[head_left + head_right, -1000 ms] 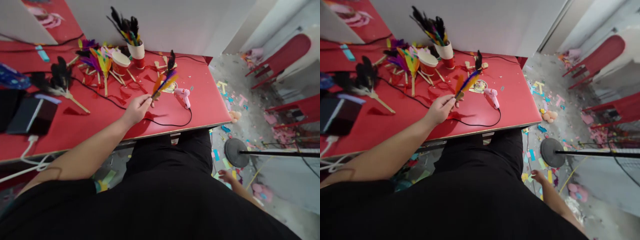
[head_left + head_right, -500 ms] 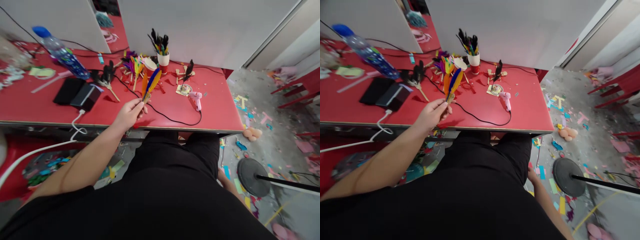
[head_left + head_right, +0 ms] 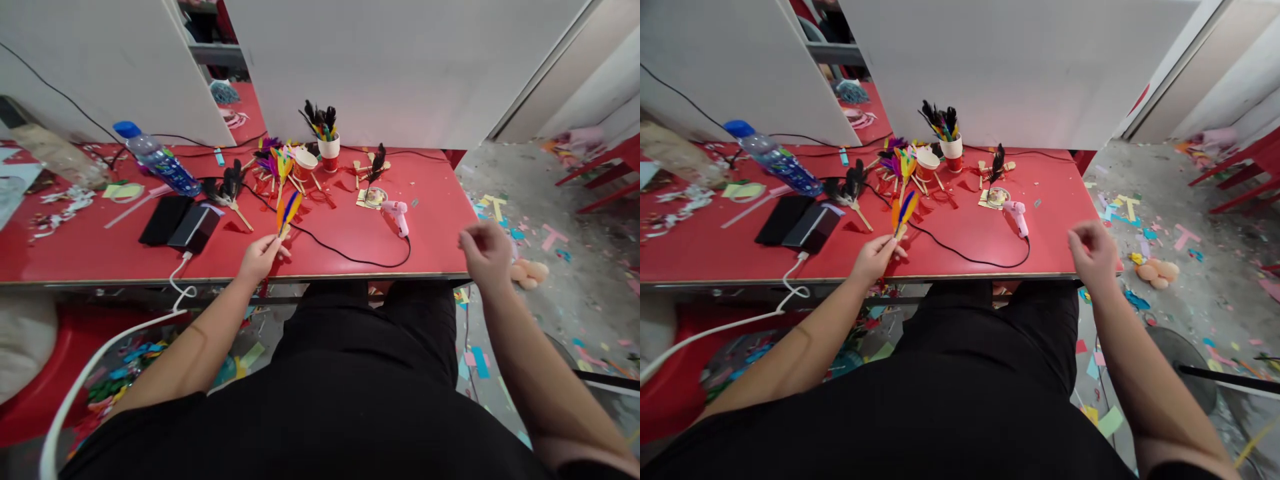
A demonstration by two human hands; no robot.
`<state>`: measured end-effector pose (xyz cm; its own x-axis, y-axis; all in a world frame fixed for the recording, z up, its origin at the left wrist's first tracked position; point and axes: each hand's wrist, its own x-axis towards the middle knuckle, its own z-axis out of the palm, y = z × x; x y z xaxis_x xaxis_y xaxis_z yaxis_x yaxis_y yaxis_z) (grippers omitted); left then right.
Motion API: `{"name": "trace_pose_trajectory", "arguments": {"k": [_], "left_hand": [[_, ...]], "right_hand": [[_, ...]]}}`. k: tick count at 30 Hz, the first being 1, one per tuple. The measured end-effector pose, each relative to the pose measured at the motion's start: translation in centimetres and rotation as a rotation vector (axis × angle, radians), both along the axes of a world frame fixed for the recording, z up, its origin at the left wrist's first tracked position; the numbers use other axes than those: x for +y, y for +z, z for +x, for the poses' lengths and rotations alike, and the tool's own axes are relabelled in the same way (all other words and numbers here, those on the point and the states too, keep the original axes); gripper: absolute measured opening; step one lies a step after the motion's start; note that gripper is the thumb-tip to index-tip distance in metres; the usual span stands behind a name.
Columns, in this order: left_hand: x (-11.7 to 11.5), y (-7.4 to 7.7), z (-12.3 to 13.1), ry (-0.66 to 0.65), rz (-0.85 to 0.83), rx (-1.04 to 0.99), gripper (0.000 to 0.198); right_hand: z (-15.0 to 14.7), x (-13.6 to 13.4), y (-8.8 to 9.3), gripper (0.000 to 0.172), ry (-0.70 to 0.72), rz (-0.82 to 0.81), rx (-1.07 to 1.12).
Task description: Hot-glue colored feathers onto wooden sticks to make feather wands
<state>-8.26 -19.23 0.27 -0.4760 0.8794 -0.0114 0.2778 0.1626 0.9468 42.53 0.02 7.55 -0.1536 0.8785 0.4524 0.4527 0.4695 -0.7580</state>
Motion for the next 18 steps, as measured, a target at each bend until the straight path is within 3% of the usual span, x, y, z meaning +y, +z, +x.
{"name": "trace_pose_trajectory", "arguments": {"k": [2, 5, 9, 13, 18], "left_hand": [[0.2, -0.4, 0.3, -0.062, -0.032, 0.040, 0.060], [0.2, -0.8, 0.6, -0.099, -0.071, 0.134, 0.056], [-0.3, -0.9, 0.6, -0.099, -0.073, 0.188, 0.046], [-0.9, -0.9, 0.4, -0.135, -0.065, 0.223, 0.041], [-1.5, -0.8, 0.4, -0.132, -0.099, 0.212, 0.039]], "right_hand": [[-7.2, 4.0, 3.4, 0.022, 0.245, 0.066, -0.017], [-18.0, 10.7, 6.9, 0.015, 0.457, -0.023, -0.103], [-29.7, 18.8, 9.3, 0.025, 0.406, -0.094, -0.256], [-37.1, 23.8, 11.1, 0.040, 0.397, -0.050, -0.361], [-40.6, 26.6, 12.7, 0.030, 0.620, -0.054, -0.414]]}}
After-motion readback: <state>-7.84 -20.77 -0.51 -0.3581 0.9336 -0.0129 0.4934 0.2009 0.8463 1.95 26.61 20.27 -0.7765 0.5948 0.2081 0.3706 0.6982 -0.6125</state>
